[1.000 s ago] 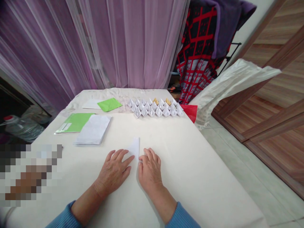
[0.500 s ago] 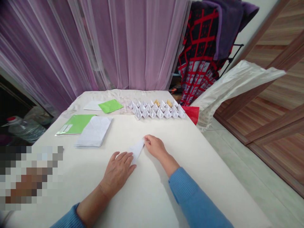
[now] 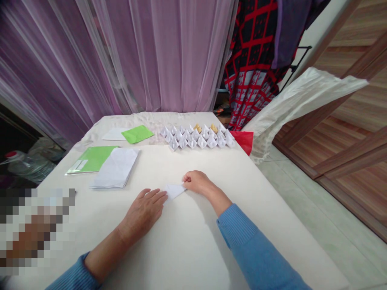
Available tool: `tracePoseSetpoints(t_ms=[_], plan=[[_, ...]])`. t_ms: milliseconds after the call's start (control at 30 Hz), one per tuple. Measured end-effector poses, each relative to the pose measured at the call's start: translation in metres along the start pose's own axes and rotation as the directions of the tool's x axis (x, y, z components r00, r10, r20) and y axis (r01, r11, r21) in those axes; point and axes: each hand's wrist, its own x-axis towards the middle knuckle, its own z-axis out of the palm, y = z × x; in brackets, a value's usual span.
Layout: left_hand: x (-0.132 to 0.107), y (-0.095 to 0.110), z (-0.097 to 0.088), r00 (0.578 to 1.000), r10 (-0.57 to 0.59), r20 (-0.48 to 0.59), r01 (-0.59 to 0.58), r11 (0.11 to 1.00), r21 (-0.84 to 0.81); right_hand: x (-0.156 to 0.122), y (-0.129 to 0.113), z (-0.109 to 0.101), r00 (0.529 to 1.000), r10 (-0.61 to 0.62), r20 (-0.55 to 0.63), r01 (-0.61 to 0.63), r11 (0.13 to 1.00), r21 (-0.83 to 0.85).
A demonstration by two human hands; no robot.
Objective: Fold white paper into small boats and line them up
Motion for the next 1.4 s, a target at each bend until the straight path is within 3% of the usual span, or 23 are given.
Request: tracePoseSetpoints(t_ms=[200,367,500,767,933,1167,1400], plan=[[0.017,0.021,-0.002,0.992,-0.101,0.079,0.104,0.994,-0.035,-0.022,0.01,0.014,0.992,-0.028,-0.125,0.033,0.999,0.039],[0.029,0.02,-0.001,0.989,-0.11,0.094,0.114,0.993,-0.043,-0.03,0.015,0.025,0.958,-0.119,-0.26,0.138,0.989,0.054],[0.031,0.019,-0.001,0.988,-0.123,0.097,0.127,0.991,-0.043,-0.032,0.022,0.031,0.93,-0.215,-0.298,0.237,0.971,0.038],[0.028,0.021,0.0,0.99,-0.121,0.072,0.124,0.992,-0.033,-0.037,0.03,0.03,0.862,-0.431,-0.266,0.396,0.901,-0.176],[0.033,0.021,0.0,0.989,-0.129,0.068,0.129,0.992,-0.01,-0.045,0.028,0.03,0.817,-0.503,-0.283,0.441,0.86,-0.255],[0.042,0.023,-0.001,0.983,-0.159,0.089,0.159,0.987,0.002,-0.051,0.02,0.031,0.829,-0.499,-0.252,0.406,0.848,-0.341],[0.034,0.023,-0.002,0.984,-0.157,0.084,0.157,0.988,0.005,-0.055,0.018,0.028,0.844,-0.492,-0.216,0.376,0.828,-0.417]])
